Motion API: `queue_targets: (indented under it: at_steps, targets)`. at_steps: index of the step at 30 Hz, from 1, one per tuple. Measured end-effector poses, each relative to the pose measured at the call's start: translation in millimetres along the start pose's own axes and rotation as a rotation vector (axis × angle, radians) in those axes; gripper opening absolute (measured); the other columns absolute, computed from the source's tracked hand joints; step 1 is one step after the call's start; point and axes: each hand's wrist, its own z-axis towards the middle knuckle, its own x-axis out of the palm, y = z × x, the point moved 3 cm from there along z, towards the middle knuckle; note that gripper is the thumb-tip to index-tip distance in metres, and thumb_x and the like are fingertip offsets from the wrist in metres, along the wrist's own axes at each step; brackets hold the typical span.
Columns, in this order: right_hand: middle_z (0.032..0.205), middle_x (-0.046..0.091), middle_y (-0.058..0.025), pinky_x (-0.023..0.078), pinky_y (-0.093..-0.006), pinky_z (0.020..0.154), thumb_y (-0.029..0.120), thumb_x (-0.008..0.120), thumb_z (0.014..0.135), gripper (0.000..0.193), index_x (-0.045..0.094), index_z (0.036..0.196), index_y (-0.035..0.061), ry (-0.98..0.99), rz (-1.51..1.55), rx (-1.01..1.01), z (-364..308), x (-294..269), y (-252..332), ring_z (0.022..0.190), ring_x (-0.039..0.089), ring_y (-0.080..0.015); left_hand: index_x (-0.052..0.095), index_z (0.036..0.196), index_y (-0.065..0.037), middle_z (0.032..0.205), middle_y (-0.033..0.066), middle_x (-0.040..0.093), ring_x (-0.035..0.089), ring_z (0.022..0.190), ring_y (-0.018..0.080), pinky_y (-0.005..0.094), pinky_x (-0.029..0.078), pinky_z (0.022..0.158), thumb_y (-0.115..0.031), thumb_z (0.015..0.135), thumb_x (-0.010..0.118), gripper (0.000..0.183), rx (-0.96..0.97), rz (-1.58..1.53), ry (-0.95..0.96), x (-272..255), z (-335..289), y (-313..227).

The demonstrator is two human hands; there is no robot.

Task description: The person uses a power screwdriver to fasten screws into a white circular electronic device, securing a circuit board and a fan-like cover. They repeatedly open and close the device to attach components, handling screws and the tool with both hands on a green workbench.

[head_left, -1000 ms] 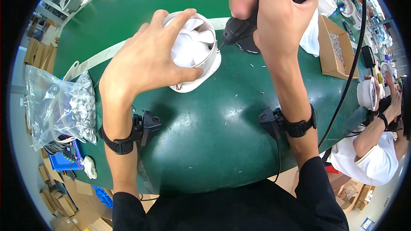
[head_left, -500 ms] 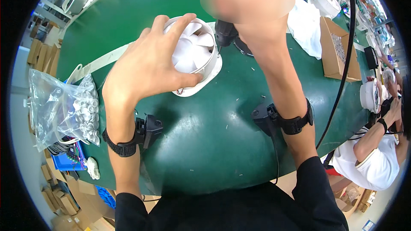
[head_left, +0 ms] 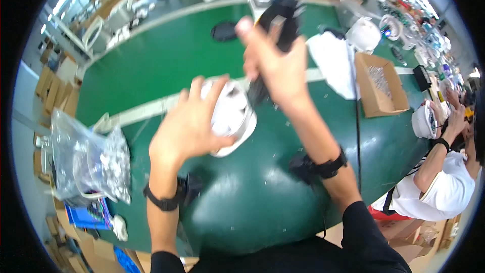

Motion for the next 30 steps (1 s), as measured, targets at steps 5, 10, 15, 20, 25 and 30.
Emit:
queue_targets:
  at_steps: [5, 10, 15, 20, 25, 30]
  targets:
    - [0.060, 0.057, 0.0021, 0.039, -0.0252, 0.043, 0.025, 0.078, 0.094, 0.034, 0.060, 0.073, 0.0055, -0.013, -0.167, -0.249, 2, -3, 8, 0.048, 0.052, -0.0053, 0.054, 0.147, -0.018, 0.158, 0.0249, 0.036, 0.033, 0.147, 0.0514, 0.0672, 0.027, 0.119, -0.040, 0.066, 0.088, 0.090, 0.067, 0.130, -0.120, -4, -2, -18]
    - [0.057, 0.055, 0.0039, 0.038, -0.0252, 0.045, 0.020, 0.077, 0.094, 0.033, 0.060, 0.069, 0.0061, 0.065, 0.004, -0.130, 2, -28, 28, 0.049, 0.050, -0.0036, 0.076, 0.100, -0.008, 0.126, 0.0130, 0.061, 0.053, 0.127, 0.0370, 0.0539, 0.042, 0.109, -0.024, 0.076, 0.078, 0.029, 0.317, 0.438, -0.158, 37, 18, -39]
    - [0.066, 0.045, 0.0088, 0.032, -0.0255, 0.055, 0.021, 0.080, 0.092, 0.038, 0.051, 0.071, 0.0069, 0.083, 0.008, -0.221, -4, -37, 50, 0.063, 0.039, -0.0026, 0.073, 0.085, -0.003, 0.105, 0.0114, 0.065, 0.058, 0.116, 0.0327, 0.0489, 0.046, 0.102, -0.020, 0.079, 0.072, 0.018, 0.419, 0.691, -0.172, 53, 24, -44]
    - [0.062, 0.046, 0.0052, 0.031, -0.0276, 0.052, 0.022, 0.079, 0.090, 0.034, 0.056, 0.073, 0.0038, 0.092, -0.040, -0.292, -9, -54, 65, 0.059, 0.038, -0.0047, 0.059, 0.134, -0.007, 0.145, 0.0191, 0.047, 0.043, 0.138, 0.0418, 0.0582, 0.034, 0.114, -0.028, 0.074, 0.085, 0.068, 0.247, 0.361, -0.357, 6, 26, -53]
    - [0.060, 0.047, 0.0019, 0.032, -0.0289, 0.052, 0.024, 0.079, 0.089, 0.027, 0.065, 0.087, 0.0011, 0.092, -0.058, -0.371, -10, -61, 82, 0.057, 0.038, -0.0067, 0.038, 0.154, -0.011, 0.144, 0.0240, 0.046, 0.051, 0.128, 0.0499, 0.0599, 0.046, 0.102, -0.042, 0.068, 0.090, 0.105, -0.179, 0.096, -0.140, -1, -13, 0]
    - [0.060, 0.049, 0.0006, 0.034, -0.0296, 0.052, 0.024, 0.079, 0.088, 0.028, 0.064, 0.084, 0.0005, 0.085, -0.012, -0.413, -9, -72, 85, 0.058, 0.040, -0.0076, 0.037, 0.154, -0.009, 0.144, 0.0250, 0.046, 0.054, 0.124, 0.0485, 0.0559, 0.048, 0.102, -0.045, 0.072, 0.087, 0.103, -0.333, 0.098, -0.280, -5, 22, 38]
